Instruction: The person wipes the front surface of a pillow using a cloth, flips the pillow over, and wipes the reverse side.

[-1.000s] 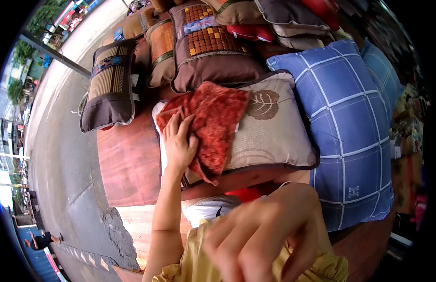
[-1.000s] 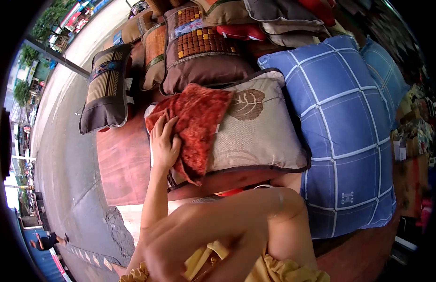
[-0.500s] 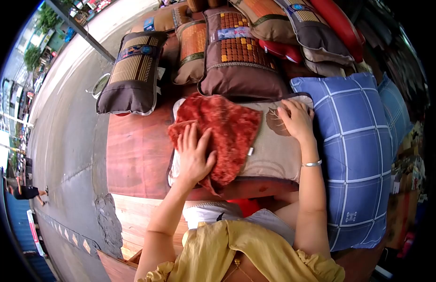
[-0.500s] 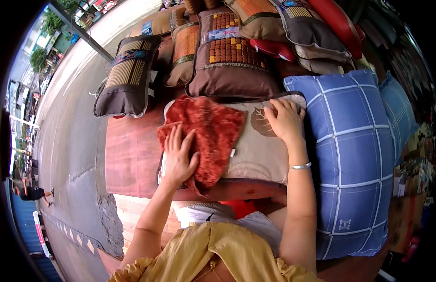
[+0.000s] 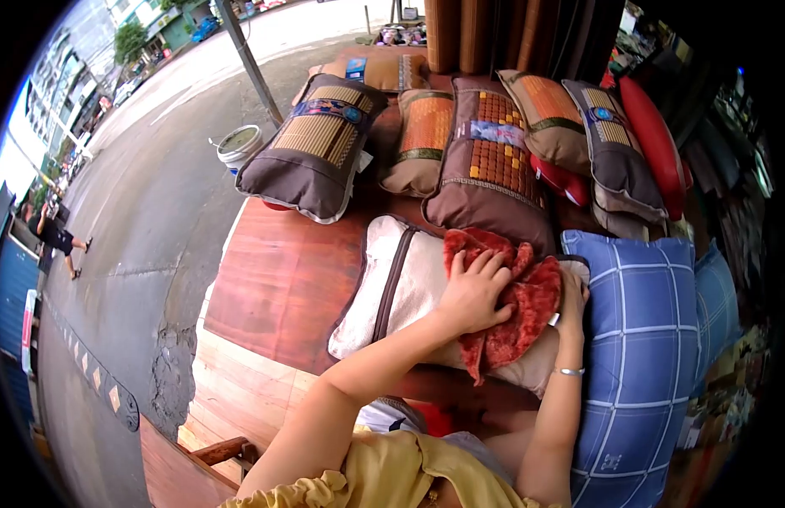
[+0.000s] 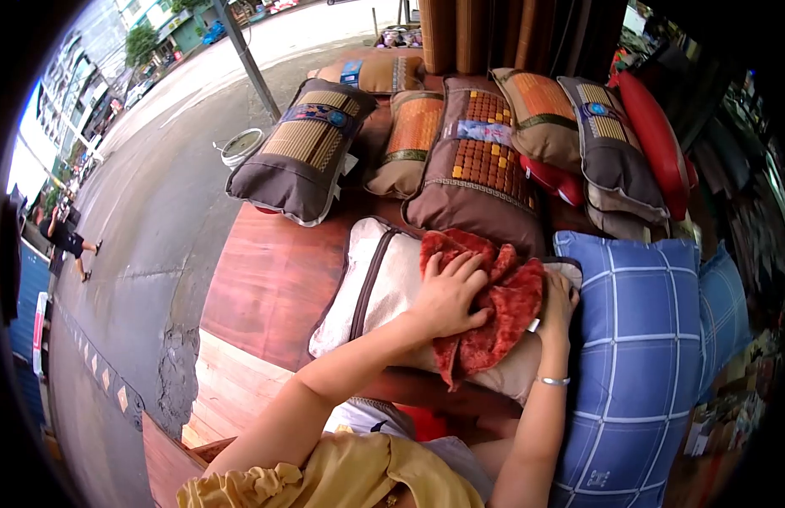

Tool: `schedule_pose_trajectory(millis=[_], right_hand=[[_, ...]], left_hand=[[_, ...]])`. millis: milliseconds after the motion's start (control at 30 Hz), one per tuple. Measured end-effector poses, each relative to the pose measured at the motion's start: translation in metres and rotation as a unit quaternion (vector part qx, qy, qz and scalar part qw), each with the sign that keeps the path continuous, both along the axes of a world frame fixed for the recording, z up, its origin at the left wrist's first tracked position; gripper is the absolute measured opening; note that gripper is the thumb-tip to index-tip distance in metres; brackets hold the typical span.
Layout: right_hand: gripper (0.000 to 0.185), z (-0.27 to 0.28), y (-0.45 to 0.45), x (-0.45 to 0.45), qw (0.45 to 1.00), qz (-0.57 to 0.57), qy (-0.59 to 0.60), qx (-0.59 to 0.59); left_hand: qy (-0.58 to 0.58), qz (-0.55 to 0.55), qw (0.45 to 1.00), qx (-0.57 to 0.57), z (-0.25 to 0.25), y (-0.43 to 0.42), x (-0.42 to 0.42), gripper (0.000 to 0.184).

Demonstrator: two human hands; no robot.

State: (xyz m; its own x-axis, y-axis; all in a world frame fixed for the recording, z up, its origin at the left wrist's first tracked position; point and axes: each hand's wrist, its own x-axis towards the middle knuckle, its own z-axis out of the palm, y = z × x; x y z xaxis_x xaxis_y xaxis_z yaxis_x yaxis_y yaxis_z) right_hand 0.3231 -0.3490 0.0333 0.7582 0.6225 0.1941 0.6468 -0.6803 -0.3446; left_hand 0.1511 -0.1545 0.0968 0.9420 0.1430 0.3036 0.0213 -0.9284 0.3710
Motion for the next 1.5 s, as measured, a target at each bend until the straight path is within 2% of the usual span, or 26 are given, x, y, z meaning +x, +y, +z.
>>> schedule_pose_trajectory(millis=[67, 133, 267, 400, 600, 767, 900, 1033, 1100, 1133, 1233, 1300, 1333, 1400, 1500], right_hand=[[0.036, 0.021, 0.009, -0.016, 0.999, -0.024, -0.023, -0.007], [0.035, 0.037, 0.016, -0.022, 0.999, -0.026, 0.02, 0.009], [0.037, 0.042, 0.017, -0.028, 0.999, -0.032, 0.038, 0.024], [0.039, 0.045, 0.018, -0.031, 0.998, -0.037, 0.035, 0.025], [0.038, 0.043, 0.017, -0.031, 0.999, -0.026, 0.008, 0.028], [0.037, 0.048, 0.019, -0.031, 1.0, -0.012, 0.02, 0.02], [0.036, 0.045, 0.018, -0.029, 1.0, -0.008, 0.016, 0.023], [0.034, 0.045, 0.018, -0.028, 1.0, -0.005, 0.017, 0.015], [0.032, 0.039, 0.014, -0.024, 1.0, -0.001, 0.016, 0.009], [0.036, 0.012, 0.003, -0.006, 1.0, 0.003, 0.002, 0.029], [0.045, 0.008, -0.003, 0.003, 0.997, 0.008, 0.068, 0.031], [0.046, -0.016, -0.013, 0.015, 0.999, 0.021, 0.025, 0.029], [0.046, -0.002, -0.003, 0.003, 0.999, 0.028, -0.003, 0.039], [0.046, 0.014, 0.004, -0.003, 0.999, -0.019, 0.037, 0.014], [0.041, 0.036, 0.013, -0.015, 0.998, -0.008, 0.062, 0.004]], left_hand=[[0.003, 0.03, 1.0, -0.002, 0.002, 0.022, -0.018, 0.052], [-0.017, 0.073, 0.997, 0.0, -0.009, 0.047, -0.041, 0.05], [-0.029, 0.157, 0.986, -0.036, -0.031, 0.087, -0.103, 0.052], [-0.048, 0.242, 0.959, -0.143, -0.07, 0.095, -0.16, 0.051], [-0.066, 0.249, 0.965, -0.047, -0.076, 0.041, -0.202, 0.055], [-0.059, 0.216, 0.974, -0.024, -0.062, 0.031, -0.184, 0.048], [-0.027, 0.12, 0.992, -0.002, -0.032, 0.025, -0.143, 0.045], [-0.02, 0.002, 1.0, 0.003, -0.005, -0.001, -0.081, 0.047], [-0.016, -0.046, 0.999, 0.005, 0.0, -0.018, -0.051, 0.055], [-0.029, -0.058, 0.998, 0.001, 0.001, -0.027, -0.038, 0.06], [-0.029, -0.065, 0.997, -0.021, 0.002, -0.035, -0.012, 0.064], [-0.022, -0.065, 0.997, -0.033, 0.002, -0.025, -0.008, 0.065], [-0.02, -0.054, 0.998, -0.032, 0.002, -0.017, -0.01, 0.065], [-0.017, -0.022, 0.999, -0.032, 0.0, 0.003, -0.012, 0.063], [-0.053, 0.093, 0.993, -0.042, -0.012, 0.048, -0.025, 0.053]])
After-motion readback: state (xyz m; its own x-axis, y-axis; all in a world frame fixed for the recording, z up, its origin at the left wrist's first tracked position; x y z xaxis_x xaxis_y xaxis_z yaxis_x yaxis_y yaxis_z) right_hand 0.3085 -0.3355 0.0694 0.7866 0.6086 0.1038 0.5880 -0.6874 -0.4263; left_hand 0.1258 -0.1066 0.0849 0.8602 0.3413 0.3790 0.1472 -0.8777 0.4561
